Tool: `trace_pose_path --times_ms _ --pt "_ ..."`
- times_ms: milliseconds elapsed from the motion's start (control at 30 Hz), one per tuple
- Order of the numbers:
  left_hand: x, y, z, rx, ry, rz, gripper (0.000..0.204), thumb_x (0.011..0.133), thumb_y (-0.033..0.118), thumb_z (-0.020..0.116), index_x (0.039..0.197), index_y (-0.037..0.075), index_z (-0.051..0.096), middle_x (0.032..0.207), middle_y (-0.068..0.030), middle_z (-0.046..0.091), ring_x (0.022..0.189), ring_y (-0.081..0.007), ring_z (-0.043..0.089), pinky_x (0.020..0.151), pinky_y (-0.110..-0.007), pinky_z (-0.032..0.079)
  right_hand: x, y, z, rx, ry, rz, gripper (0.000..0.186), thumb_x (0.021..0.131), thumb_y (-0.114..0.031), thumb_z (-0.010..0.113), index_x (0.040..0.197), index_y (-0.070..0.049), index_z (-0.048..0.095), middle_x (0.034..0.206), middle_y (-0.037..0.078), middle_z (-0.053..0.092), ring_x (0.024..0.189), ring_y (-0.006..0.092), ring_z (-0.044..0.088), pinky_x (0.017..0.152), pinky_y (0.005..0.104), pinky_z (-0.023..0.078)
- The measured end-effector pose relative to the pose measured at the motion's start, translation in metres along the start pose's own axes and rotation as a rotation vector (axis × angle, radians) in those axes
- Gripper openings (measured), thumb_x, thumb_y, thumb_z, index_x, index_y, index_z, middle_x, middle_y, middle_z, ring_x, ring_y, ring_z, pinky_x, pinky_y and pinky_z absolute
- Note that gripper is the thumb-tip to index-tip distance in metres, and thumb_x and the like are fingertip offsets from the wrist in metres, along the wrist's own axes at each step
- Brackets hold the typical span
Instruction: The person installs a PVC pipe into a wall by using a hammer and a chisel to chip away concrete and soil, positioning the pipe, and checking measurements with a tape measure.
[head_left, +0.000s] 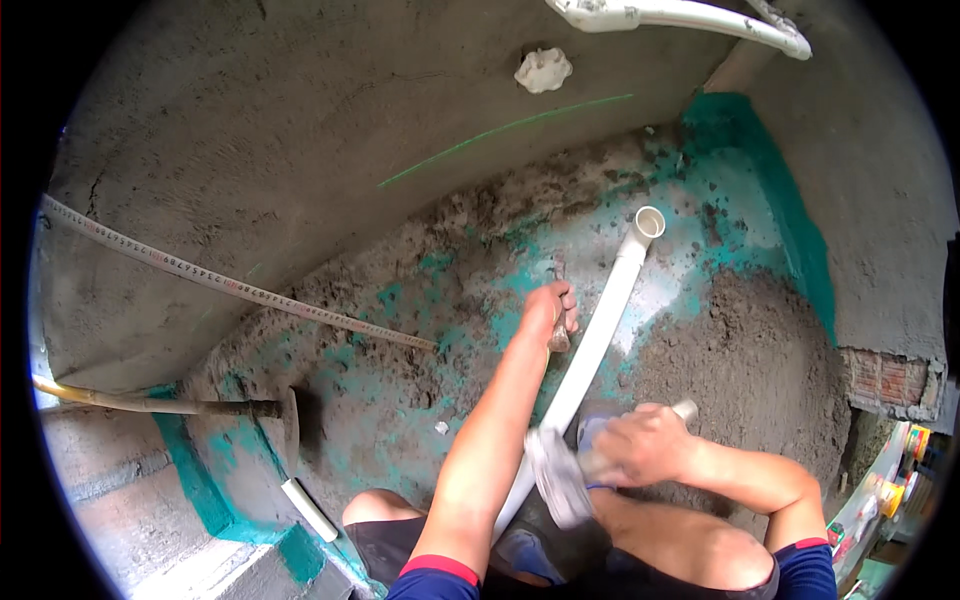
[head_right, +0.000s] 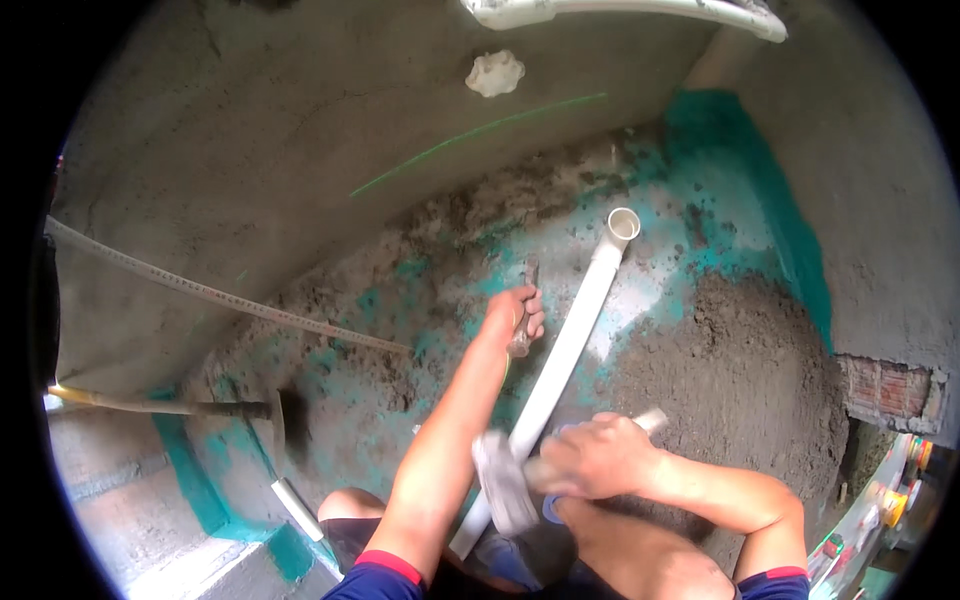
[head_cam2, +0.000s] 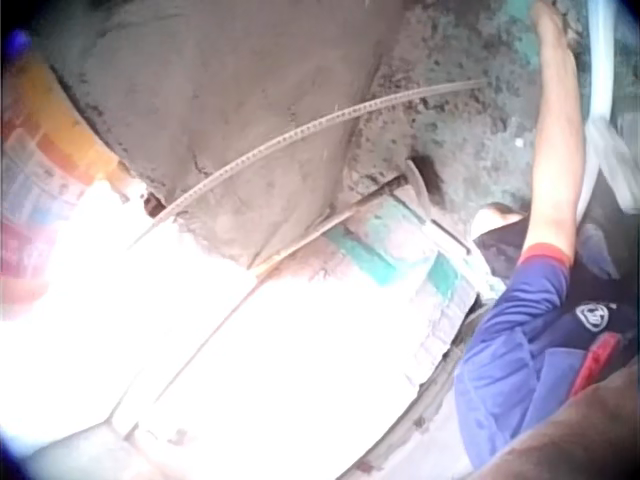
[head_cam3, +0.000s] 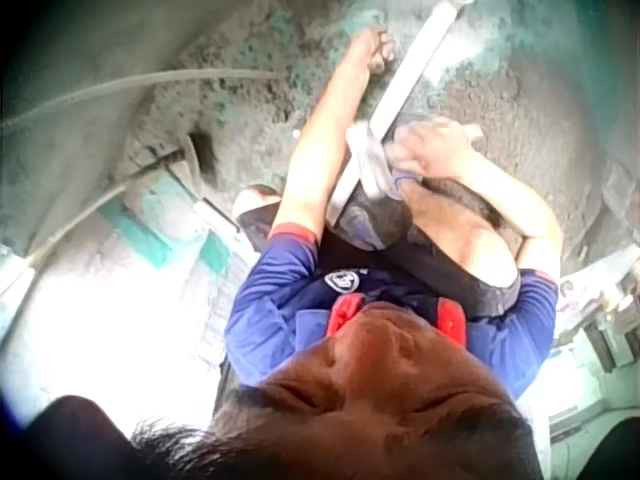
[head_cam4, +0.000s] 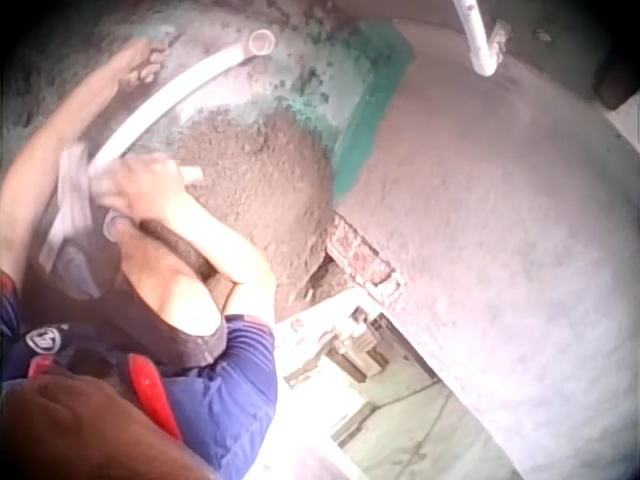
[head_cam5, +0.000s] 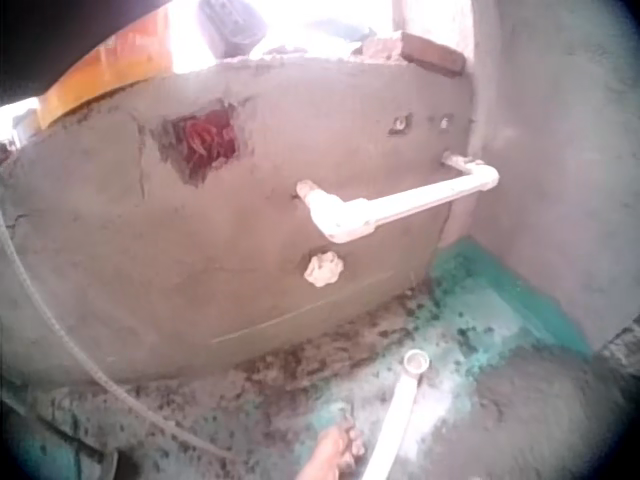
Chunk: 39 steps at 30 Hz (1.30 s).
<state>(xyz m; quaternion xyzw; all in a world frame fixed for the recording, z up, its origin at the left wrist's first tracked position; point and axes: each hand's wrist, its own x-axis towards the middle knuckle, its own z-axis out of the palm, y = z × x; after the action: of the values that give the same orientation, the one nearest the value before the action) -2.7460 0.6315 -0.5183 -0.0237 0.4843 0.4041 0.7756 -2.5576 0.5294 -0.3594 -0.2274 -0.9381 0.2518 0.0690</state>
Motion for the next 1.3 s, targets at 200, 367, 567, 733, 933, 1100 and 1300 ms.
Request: trace_pose_path --times_ms 200,367,567,733,933,1100,1300 --pt "0.001 0.008 0.001 0.011 -0.019 -0.004 0.014 0.099 0.019 0.045 0.090 0.008 0.048 0.059 0.0008 0.044 0.041 -0.0159 0.039 0.042 -0.034 0.035 0.013 0.024 0.011 0.030 0.013 0.435 0.036 0.081 -0.045 0.070 0.083 -0.011 0.059 0.073 0.009 0.067 0.061 0.0319 0.066 0.051 0.0444 0.053" --pt "0.005 0.006 0.012 0.031 0.004 -0.011 0.014 0.098 0.019 0.045 0.089 0.009 0.048 0.059 0.0008 0.044 0.042 -0.0155 0.039 0.042 -0.034 0.033 -0.003 0.030 0.009 0.012 0.059 0.187 0.035 0.080 -0.046 0.071 0.085 -0.013 0.059 0.069 0.007 0.065 0.058 0.0292 0.067 0.050 0.0433 0.053" --pt "-0.002 0.013 0.019 -0.047 0.054 -0.022 0.017 0.098 0.020 0.045 0.085 0.010 0.047 0.059 0.0006 0.044 0.041 -0.0160 0.038 0.042 -0.034 0.034 0.002 0.021 0.002 0.023 0.132 0.207 0.041 0.072 -0.043 0.079 0.081 -0.011 0.054 0.063 0.006 0.060 0.053 0.0289 0.063 0.048 0.0403 0.051" --pt "-0.004 0.000 0.006 -0.056 0.024 -0.031 0.016 0.099 0.020 0.046 0.088 0.009 0.047 0.058 0.0011 0.042 0.040 -0.0160 0.037 0.042 -0.034 0.035 -0.013 0.017 0.000 0.126 0.133 0.356 0.037 0.074 -0.037 0.078 0.083 -0.010 0.054 0.067 0.006 0.060 0.057 0.0287 0.064 0.050 0.0405 0.051" --pt "-0.008 0.016 0.018 -0.062 0.076 -0.051 0.015 0.100 0.018 0.043 0.089 0.009 0.045 0.058 0.0024 0.041 0.041 -0.0146 0.036 0.043 -0.032 0.031 -0.012 0.009 -0.023 0.158 0.204 0.263 0.031 0.073 -0.031 0.076 0.079 -0.009 0.056 0.067 0.004 0.060 0.055 0.0268 0.061 0.048 0.0388 0.049" --pt "-0.007 0.015 0.034 -0.021 0.115 -0.078 0.015 0.099 0.017 0.042 0.085 0.010 0.044 0.059 0.0016 0.042 0.041 -0.0154 0.037 0.043 -0.032 0.032 -0.012 0.033 0.000 -0.001 0.427 -0.093 0.020 0.072 -0.027 0.069 0.070 -0.014 0.054 0.062 0.001 0.054 0.047 0.0203 0.053 0.041 0.0364 0.041" --pt "-0.004 0.011 0.020 0.009 0.081 -0.028 0.017 0.097 0.016 0.042 0.081 0.012 0.044 0.059 0.0006 0.044 0.041 -0.0171 0.039 0.045 -0.035 0.036 -0.002 0.020 -0.003 -0.030 0.252 0.185 0.032 0.075 -0.041 0.072 0.074 -0.015 0.053 0.060 0.001 0.051 0.047 0.0209 0.056 0.047 0.0374 0.048"
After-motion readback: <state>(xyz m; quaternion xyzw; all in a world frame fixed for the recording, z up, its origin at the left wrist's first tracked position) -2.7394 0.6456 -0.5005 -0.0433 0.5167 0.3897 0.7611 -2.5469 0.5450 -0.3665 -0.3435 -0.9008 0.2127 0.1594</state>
